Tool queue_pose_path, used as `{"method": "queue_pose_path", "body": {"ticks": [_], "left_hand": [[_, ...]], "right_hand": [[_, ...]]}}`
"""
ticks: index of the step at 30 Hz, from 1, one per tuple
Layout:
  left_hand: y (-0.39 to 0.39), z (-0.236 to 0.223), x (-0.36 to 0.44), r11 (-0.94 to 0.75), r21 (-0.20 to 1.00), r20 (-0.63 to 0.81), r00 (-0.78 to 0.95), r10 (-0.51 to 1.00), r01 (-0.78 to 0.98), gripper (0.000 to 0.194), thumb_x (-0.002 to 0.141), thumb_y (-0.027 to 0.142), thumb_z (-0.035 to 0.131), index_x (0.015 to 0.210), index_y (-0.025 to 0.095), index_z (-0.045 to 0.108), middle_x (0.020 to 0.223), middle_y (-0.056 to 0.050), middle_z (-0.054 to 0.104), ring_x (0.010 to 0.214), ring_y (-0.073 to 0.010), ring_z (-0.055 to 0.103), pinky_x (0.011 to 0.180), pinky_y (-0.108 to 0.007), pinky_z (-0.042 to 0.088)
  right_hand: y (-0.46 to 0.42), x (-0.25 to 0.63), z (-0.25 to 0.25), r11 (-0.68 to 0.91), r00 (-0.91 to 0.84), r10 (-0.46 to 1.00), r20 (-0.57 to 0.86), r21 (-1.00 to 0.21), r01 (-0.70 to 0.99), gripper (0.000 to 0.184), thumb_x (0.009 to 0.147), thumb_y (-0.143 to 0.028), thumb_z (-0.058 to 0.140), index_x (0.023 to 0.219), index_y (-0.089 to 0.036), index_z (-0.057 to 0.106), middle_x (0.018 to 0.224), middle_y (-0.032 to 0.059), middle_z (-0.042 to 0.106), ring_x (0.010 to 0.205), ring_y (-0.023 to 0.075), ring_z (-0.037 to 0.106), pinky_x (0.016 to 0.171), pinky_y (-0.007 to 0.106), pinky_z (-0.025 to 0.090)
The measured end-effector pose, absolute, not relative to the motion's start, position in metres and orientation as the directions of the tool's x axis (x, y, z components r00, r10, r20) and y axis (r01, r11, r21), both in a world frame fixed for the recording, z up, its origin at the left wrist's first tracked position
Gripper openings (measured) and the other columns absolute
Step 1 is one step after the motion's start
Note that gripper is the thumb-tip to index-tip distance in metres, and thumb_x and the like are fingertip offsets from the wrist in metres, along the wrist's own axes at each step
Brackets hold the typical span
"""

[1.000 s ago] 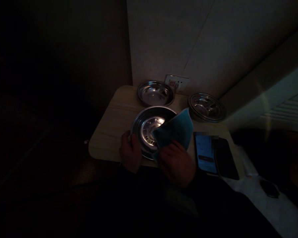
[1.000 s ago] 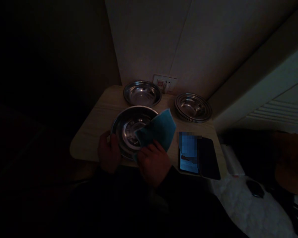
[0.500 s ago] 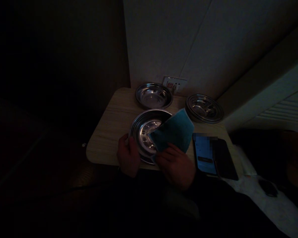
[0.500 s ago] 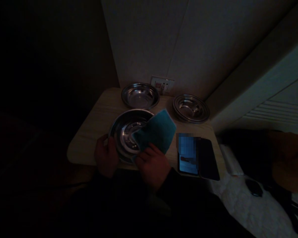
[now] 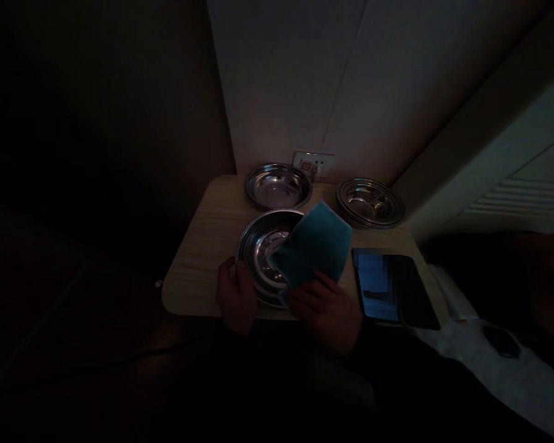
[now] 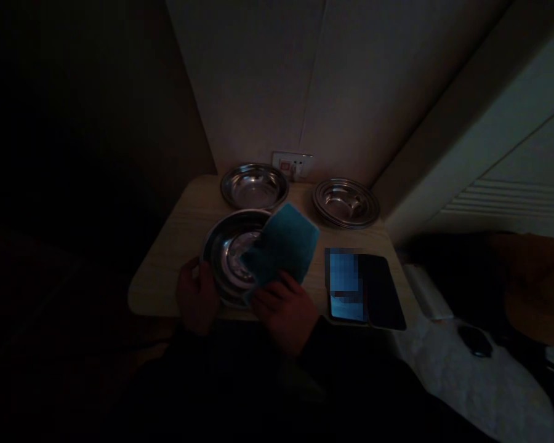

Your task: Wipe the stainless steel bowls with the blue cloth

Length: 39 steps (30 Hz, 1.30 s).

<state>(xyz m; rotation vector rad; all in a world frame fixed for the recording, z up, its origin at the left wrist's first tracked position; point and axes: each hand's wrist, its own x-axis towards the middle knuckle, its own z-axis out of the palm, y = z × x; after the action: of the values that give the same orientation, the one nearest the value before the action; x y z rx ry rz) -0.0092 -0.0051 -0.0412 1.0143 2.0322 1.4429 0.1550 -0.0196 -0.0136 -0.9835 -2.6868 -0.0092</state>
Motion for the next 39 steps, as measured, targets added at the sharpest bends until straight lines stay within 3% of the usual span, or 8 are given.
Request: {"method": "queue_pose_path", "body": {"ticks": [3, 7, 11, 16, 22, 26, 34, 39], "left_hand": [[-0.004, -0.04, -0.01, 0.167, 0.937, 0.052, -0.594, 0.803, 0.308, 0.036, 0.08, 0.04, 0.045, 0.1, 0.013, 0.056, 0.078, -0.007, 0.065, 0.065, -0.0157, 0.061, 0.056, -0.025, 0.046], [0.003, -0.031, -0.019, 0.171, 0.961, -0.036, -0.513, 0.858, 0.219, 0.04, 0.078, 0.044, 0.046, 0.102, 0.014, 0.057, 0.084, -0.008, 0.067, 0.071, -0.0178, 0.062, 0.062, -0.027, 0.048], [0.002, -0.019, -0.026, 0.162, 0.965, -0.043, -0.486, 0.873, 0.205, 0.04, 0.078, 0.045, 0.046, 0.098, 0.013, 0.06, 0.09, -0.01, 0.067, 0.081, -0.0196, 0.062, 0.071, -0.029, 0.048], [-0.02, -0.023, -0.022, 0.209, 0.967, -0.132, -0.415, 0.9, 0.147, 0.042, 0.078, 0.048, 0.046, 0.103, 0.016, 0.056, 0.096, -0.009, 0.065, 0.084, -0.019, 0.061, 0.071, -0.029, 0.048], [-0.031, -0.031, -0.017, 0.201, 0.975, -0.161, -0.336, 0.928, 0.09, 0.035, 0.078, 0.04, 0.047, 0.104, 0.017, 0.052, 0.079, -0.004, 0.064, 0.068, -0.0147, 0.059, 0.06, -0.026, 0.046], [-0.027, -0.033, -0.023, 0.202, 0.977, -0.168, -0.345, 0.923, 0.062, 0.028, 0.074, 0.034, 0.051, 0.096, 0.017, 0.05, 0.077, -0.003, 0.062, 0.066, -0.0131, 0.057, 0.058, -0.024, 0.045], [-0.016, -0.027, -0.021, 0.313, 0.943, -0.24, -0.422, 0.874, 0.112, 0.015, 0.07, 0.032, 0.051, 0.074, 0.017, 0.05, 0.051, 0.005, 0.05, 0.044, -0.0101, 0.046, 0.041, -0.02, 0.033], [-0.006, -0.027, -0.016, 0.208, 0.951, -0.079, -0.471, 0.879, 0.23, 0.025, 0.075, 0.043, 0.05, 0.069, 0.018, 0.048, 0.054, 0.004, 0.051, 0.05, -0.0099, 0.049, 0.045, -0.02, 0.035]], "right_hand": [[-0.014, 0.196, -0.009, 0.804, -0.769, 0.567, 0.295, 0.003, 0.595, 0.024, 0.085, -0.016, 0.049, 0.106, -0.023, 0.059, 0.106, -0.0006, 0.065, 0.097, 0.018, 0.05, 0.103, 0.044, 0.021], [-0.009, 0.205, -0.007, 0.812, -0.772, 0.536, 0.341, 0.045, 0.583, 0.023, 0.087, -0.017, 0.047, 0.105, -0.023, 0.06, 0.102, 0.0004, 0.066, 0.096, 0.0176, 0.051, 0.102, 0.044, 0.022], [-0.012, 0.188, -0.013, 0.806, -0.746, 0.537, 0.394, 0.022, 0.591, 0.022, 0.085, -0.017, 0.048, 0.102, -0.022, 0.061, 0.097, 0.0022, 0.067, 0.09, 0.018, 0.053, 0.095, 0.043, 0.031], [-0.02, 0.171, -0.023, 0.798, -0.694, 0.556, 0.458, -0.06, 0.6, 0.021, 0.082, -0.016, 0.052, 0.101, -0.017, 0.061, 0.095, 0.0041, 0.067, 0.086, 0.0193, 0.052, 0.082, 0.037, 0.041], [-0.025, 0.162, -0.023, 0.803, -0.659, 0.566, 0.495, -0.153, 0.575, 0.022, 0.083, -0.015, 0.05, 0.102, -0.016, 0.062, 0.099, 0.0037, 0.067, 0.087, 0.0183, 0.053, 0.078, 0.032, 0.045], [-0.028, 0.168, -0.017, 0.803, -0.647, 0.568, 0.51, -0.172, 0.57, 0.023, 0.083, -0.016, 0.049, 0.103, -0.017, 0.061, 0.098, 0.0038, 0.067, 0.088, 0.019, 0.054, 0.083, 0.036, 0.044], [-0.031, 0.184, -0.009, 0.767, -0.637, 0.617, 0.462, -0.173, 0.618, 0.023, 0.085, -0.019, 0.047, 0.102, -0.018, 0.062, 0.1, 0.0051, 0.066, 0.092, 0.0201, 0.054, 0.091, 0.042, 0.041], [-0.032, 0.182, -0.013, 0.763, -0.656, 0.635, 0.409, -0.196, 0.616, 0.026, 0.084, -0.018, 0.048, 0.107, -0.019, 0.06, 0.102, 0.0043, 0.065, 0.093, 0.0203, 0.053, 0.091, 0.043, 0.038]]}}
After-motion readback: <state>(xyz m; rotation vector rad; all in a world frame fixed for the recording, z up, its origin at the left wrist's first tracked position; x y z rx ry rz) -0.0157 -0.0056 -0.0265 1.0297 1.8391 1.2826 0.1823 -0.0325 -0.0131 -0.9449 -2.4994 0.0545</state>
